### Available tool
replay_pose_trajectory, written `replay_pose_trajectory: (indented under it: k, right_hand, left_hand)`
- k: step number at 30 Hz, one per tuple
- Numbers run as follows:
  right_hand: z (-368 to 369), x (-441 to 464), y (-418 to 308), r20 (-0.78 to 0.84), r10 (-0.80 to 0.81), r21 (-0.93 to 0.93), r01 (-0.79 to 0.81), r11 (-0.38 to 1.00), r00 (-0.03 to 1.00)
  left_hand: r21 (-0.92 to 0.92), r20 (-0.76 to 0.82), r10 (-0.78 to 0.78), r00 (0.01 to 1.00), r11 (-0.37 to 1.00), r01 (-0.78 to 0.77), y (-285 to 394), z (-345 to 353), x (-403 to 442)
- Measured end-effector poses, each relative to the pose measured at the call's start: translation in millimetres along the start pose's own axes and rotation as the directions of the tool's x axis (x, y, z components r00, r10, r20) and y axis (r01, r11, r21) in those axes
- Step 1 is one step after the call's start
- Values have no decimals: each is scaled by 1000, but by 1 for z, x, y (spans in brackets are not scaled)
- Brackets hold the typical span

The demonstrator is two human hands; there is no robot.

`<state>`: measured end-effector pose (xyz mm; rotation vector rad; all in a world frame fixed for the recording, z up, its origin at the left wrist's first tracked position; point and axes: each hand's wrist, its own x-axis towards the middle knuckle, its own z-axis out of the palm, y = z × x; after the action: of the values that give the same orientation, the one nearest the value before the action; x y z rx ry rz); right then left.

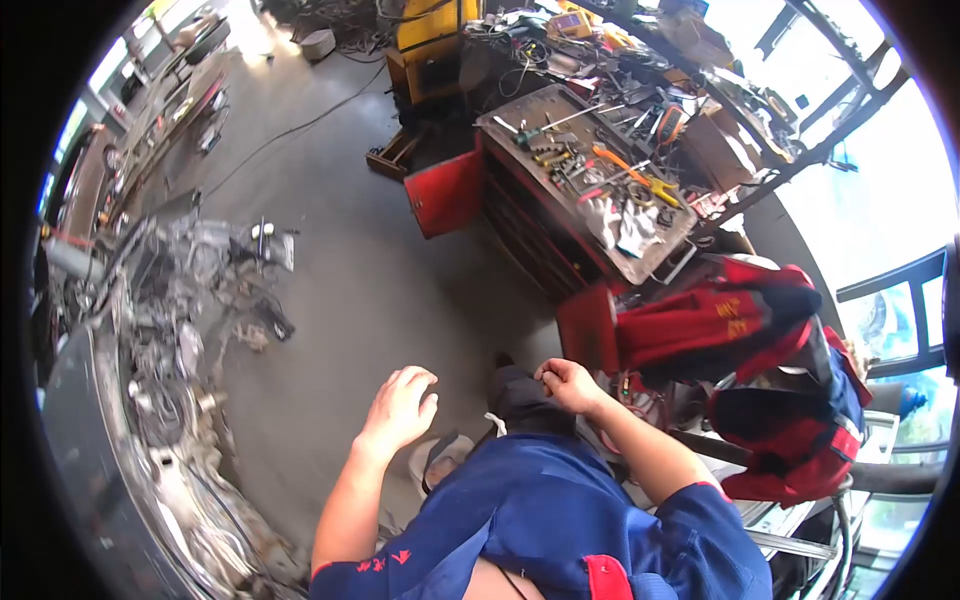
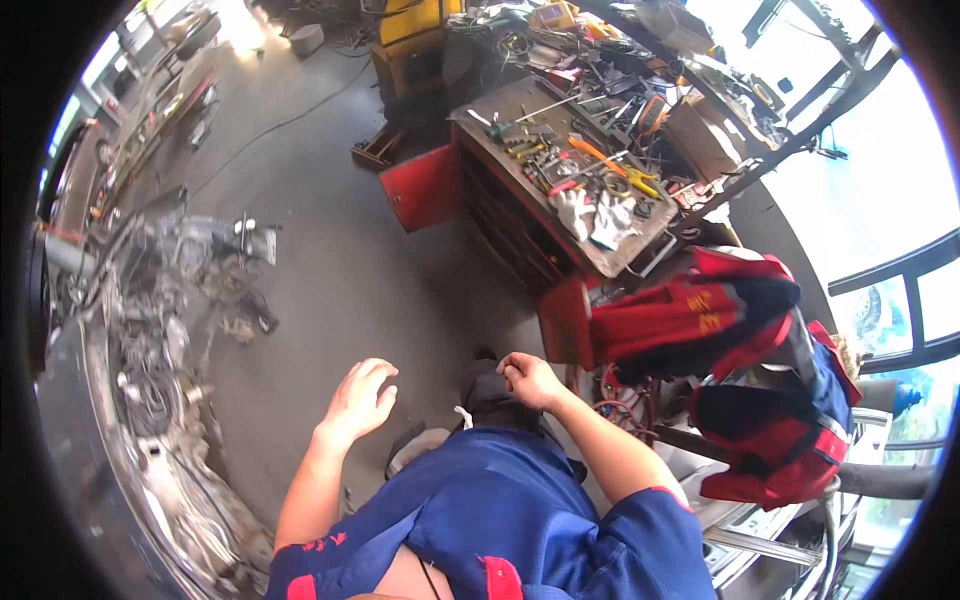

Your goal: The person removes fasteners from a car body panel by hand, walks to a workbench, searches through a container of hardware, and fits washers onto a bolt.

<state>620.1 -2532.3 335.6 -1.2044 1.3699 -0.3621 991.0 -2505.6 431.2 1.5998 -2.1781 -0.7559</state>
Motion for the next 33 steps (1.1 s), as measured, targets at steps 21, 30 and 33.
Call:
replay_pose_trajectory:
  k: [21, 30, 33]
  right_hand:
    - [64, 672, -389, -119, 98, -135, -114, 984, 988]
    - [17, 692, -507, -204, 161, 352, -81, 933, 966]
    - [1, 721, -513, -330, 263, 521, -58, 851, 907]
  left_hand:
    - [100, 64, -187, 980, 979, 180, -496, -309, 383]
    - [239, 297, 45, 954, 964, -120, -542, -473, 678]
    - [282, 411, 79, 908, 936, -209, -553, -466, 767]
